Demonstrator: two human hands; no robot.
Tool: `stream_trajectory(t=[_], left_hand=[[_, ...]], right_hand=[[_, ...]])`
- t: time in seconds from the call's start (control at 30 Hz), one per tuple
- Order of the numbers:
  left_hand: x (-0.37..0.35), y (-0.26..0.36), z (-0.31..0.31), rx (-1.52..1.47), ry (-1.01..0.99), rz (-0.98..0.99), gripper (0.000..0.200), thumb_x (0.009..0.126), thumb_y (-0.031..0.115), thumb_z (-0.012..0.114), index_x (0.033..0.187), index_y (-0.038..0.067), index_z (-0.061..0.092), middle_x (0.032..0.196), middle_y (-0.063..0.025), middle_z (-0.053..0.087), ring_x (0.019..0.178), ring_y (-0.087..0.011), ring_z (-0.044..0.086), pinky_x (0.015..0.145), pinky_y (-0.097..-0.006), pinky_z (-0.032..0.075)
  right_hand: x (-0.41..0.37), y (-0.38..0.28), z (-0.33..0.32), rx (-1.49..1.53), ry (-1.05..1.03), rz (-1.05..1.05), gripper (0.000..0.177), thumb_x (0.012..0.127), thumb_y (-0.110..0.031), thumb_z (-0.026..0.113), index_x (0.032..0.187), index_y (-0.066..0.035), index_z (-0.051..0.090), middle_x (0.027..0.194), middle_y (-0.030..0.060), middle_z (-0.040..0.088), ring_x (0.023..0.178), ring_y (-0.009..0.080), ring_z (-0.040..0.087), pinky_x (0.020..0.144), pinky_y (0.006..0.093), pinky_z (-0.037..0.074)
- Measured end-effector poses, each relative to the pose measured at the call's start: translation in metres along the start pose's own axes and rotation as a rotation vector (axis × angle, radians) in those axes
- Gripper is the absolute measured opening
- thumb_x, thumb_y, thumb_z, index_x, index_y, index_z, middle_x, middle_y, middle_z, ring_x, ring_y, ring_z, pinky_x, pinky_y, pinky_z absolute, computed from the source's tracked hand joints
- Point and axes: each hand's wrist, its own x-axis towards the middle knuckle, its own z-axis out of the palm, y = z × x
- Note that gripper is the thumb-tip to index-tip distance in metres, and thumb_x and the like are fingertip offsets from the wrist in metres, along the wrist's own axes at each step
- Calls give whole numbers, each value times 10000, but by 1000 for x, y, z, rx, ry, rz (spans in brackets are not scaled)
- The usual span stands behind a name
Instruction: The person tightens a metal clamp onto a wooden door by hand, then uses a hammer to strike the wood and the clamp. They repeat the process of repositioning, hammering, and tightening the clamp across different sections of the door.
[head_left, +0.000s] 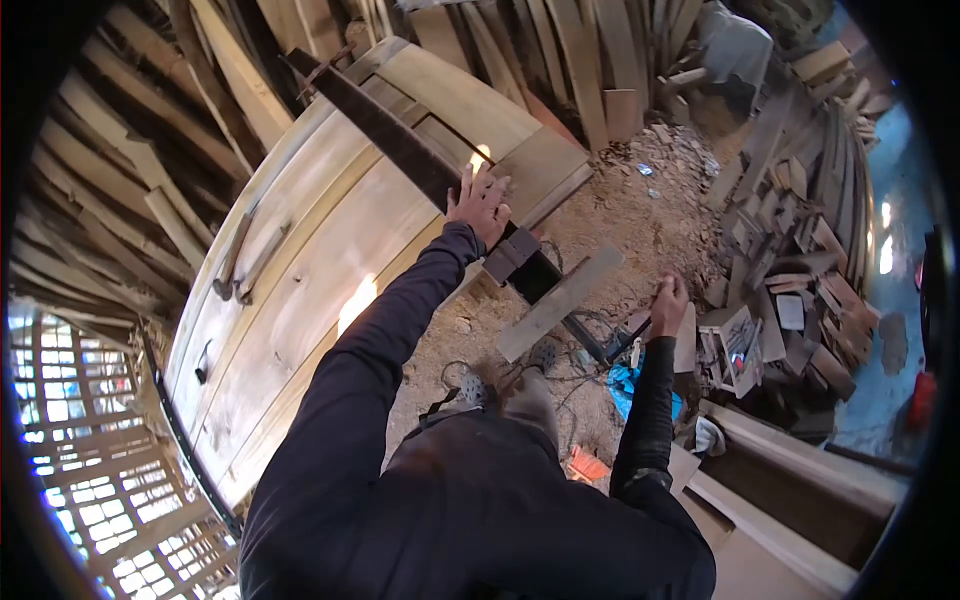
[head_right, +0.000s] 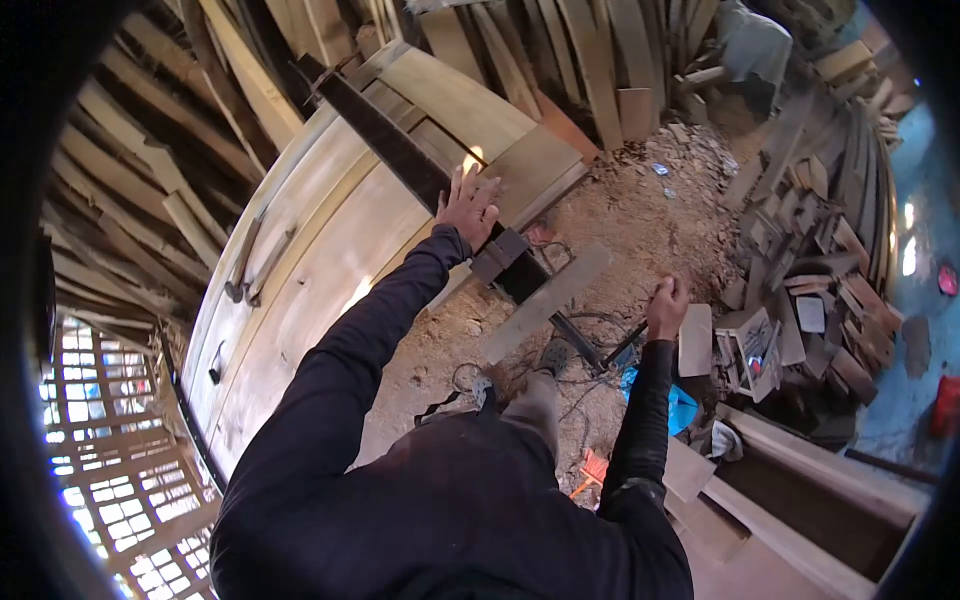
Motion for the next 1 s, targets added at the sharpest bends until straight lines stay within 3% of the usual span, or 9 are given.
stream_trajectory(t=[0.07,0.1,0.2,0.3,0.47,0.6,0.73,0.83,1.0], left_hand=[[2,-1,3,49,-14,3,544,877,364,461,1404,239,415,1553,-115,173,1439,-372,101,1074,-652,203],[1,-1,3,39,-26,-3,542,880,366,462,1399,211,425,1546,-117,196,1438,-369,110,1084,-632,204],[0,2,1,30,-23,-7,530,880,363,471,1381,194,450,1540,-114,211,1435,-373,122,1096,-607,206],[-1,6,-5,-4,3,-9,504,887,359,489,1356,175,479,1530,-116,237,1433,-367,140,1118,-577,178],[-10,8,-3,-106,118,-6,518,908,438,480,1344,158,491,1481,-140,328,1424,-366,173,1127,-584,132],[-64,53,-58,-573,287,-9,413,920,389,548,1206,92,572,1269,-173,549,1243,-333,484,1039,-437,375],[-142,93,-109,-530,-95,-387,433,923,435,558,839,19,647,735,-134,644,710,-233,658,660,-333,522],[-169,99,-87,-570,-192,-410,545,905,545,531,774,27,642,632,-117,614,650,-240,639,627,-351,498],[-133,100,-97,-514,-719,-453,724,883,693,417,789,16,654,609,-119,570,619,-218,624,586,-321,491]], right_hand=[[28,66,8,28,19,203,214,984,-224,476,1009,-49,596,682,-1,499,466,89,463,402,251,361],[45,99,4,-143,108,-61,203,942,-184,511,1060,-46,604,756,63,568,614,173,580,549,302,476],[0,4,17,-631,292,-776,234,874,-93,524,1063,-14,638,891,142,649,983,305,603,902,421,443],[2,0,-4,-685,-127,-966,256,876,-209,519,930,-23,686,951,135,670,1131,363,543,1002,484,363],[22,1,-31,-713,-773,-1143,522,847,-532,458,850,-57,676,937,112,653,1151,334,523,985,507,358],[38,-18,-42,-768,-1013,-1388,493,778,-566,559,907,-94,619,947,92,616,1065,317,536,935,495,382],[49,-8,-46,-770,-1096,-1512,466,719,-541,650,907,-121,573,973,79,595,1059,299,526,908,483,392],[51,-8,-47,-801,-1118,-1508,427,702,-514,674,842,-131,546,935,74,586,1037,286,520,886,466,401],[49,-19,-42,-718,-1105,-1517,412,722,-520,650,789,-136,518,853,55,571,954,266,533,854,439,413]])
